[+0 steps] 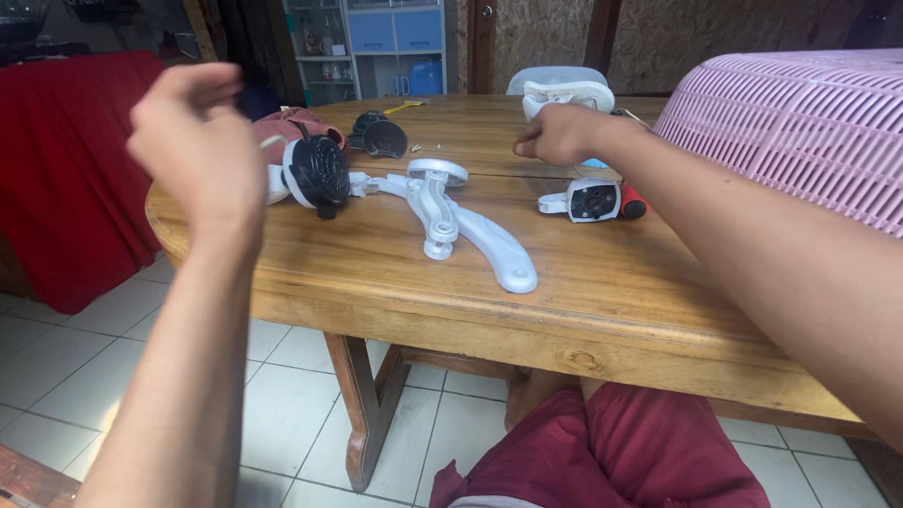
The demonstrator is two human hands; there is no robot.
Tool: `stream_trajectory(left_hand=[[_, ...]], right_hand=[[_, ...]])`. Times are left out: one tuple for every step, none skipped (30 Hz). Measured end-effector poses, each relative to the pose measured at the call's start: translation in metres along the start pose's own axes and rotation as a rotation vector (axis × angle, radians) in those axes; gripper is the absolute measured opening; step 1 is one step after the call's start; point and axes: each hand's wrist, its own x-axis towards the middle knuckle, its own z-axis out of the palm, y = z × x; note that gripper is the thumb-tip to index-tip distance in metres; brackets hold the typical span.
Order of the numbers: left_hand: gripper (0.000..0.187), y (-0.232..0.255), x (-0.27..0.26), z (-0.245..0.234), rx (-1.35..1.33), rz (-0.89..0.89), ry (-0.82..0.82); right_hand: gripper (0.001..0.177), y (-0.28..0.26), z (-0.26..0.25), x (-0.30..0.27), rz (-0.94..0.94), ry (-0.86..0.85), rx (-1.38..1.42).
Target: The person disassembles a small electric fan on a wooden table using a screwdriver. They remove screws, separate the motor housing, fan blades, and plastic casing, and lay the components on the table.
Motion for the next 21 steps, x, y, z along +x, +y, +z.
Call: stream_trajectory(left_hand=[[0.042,0.012,-0.002,0.007,0.027,0.101,-0.054],[0.037,0.023,-0.004,0.012,0.051,0.078,-0.164],[0.031,0.032,-0.007,0.017,0.074,0.055,-0.275],[0.032,0.041,-0.01,0.025,0.094,0.02,-0.341],[0.032,0.048,-0.012,0.033,0.114,-0.014,-0.407],[0.03,0.053,-0.014,0.041,0.112,-0.06,-0.515],[0.028,0.055,-0.015,0.049,0.109,-0.107,-0.623],[0.026,0.055,-0.017,0.056,0.157,-0.108,-0.685],[0.026,0.054,-0.019,0.064,0.205,-0.109,-0.747],[0.026,0.052,-0.021,0.074,0.254,-0.109,-0.811],[0.027,0.05,-0.022,0.085,0.299,-0.132,-0.856],[0.029,0.047,-0.021,0.095,0.346,-0.156,-0.895],[0.032,0.042,-0.018,0.105,0.394,-0.181,-0.935],[0.031,0.038,-0.014,0.115,0.403,-0.194,-0.964],[0.033,0.033,-0.009,0.125,0.412,-0.207,-0.994],[0.039,0.03,-0.006,0.138,0.421,-0.212,-1.033],[0.039,0.025,-0.003,0.15,0.455,-0.199,-1.078],[0.04,0.019,-0.001,0.161,0.487,-0.185,-1.125],[0.041,0.012,0.0,0.172,0.52,-0.17,-1.172],[0.043,0.005,0.001,0.182,0.517,-0.138,-1.191],[0.046,-0.003,-0.001,0.193,0.514,-0.106,-1.21]], right_hand=[[0.04,-0.005,-0.001,-0.004,-0.02,0.01,0.039],[0.04,-0.01,-0.002,-0.007,-0.015,0.016,0.057],[0.04,-0.013,-0.003,-0.011,-0.011,0.022,0.076],[0.04,-0.016,-0.004,-0.015,-0.005,0.028,0.097],[0.04,-0.019,-0.004,-0.02,-0.018,0.041,0.115],[0.039,-0.023,-0.003,-0.023,-0.036,0.054,0.13],[0.039,-0.026,-0.003,-0.026,-0.053,0.067,0.144],[0.039,-0.028,-0.001,-0.03,-0.06,0.076,0.165],[0.038,-0.03,0.001,-0.034,-0.067,0.085,0.185],[0.038,-0.03,0.004,-0.037,-0.072,0.093,0.207],[0.037,-0.029,0.006,-0.04,-0.075,0.104,0.212],[0.037,-0.03,0.006,-0.042,-0.083,0.117,0.214],[0.036,-0.031,0.006,-0.044,-0.091,0.13,0.217],[0.036,-0.032,0.005,-0.046,-0.096,0.138,0.215],[0.035,-0.033,0.004,-0.047,-0.102,0.146,0.213],[0.035,-0.031,0.005,-0.05,-0.098,0.154,0.217],[0.035,-0.03,0.006,-0.051,-0.077,0.145,0.224],[0.035,-0.029,0.006,-0.053,-0.054,0.135,0.23],[0.035,-0.029,0.007,-0.055,-0.032,0.125,0.237],[0.034,-0.03,0.007,-0.056,-0.047,0.139,0.227],[0.033,-0.031,0.006,-0.057,-0.063,0.153,0.217]])
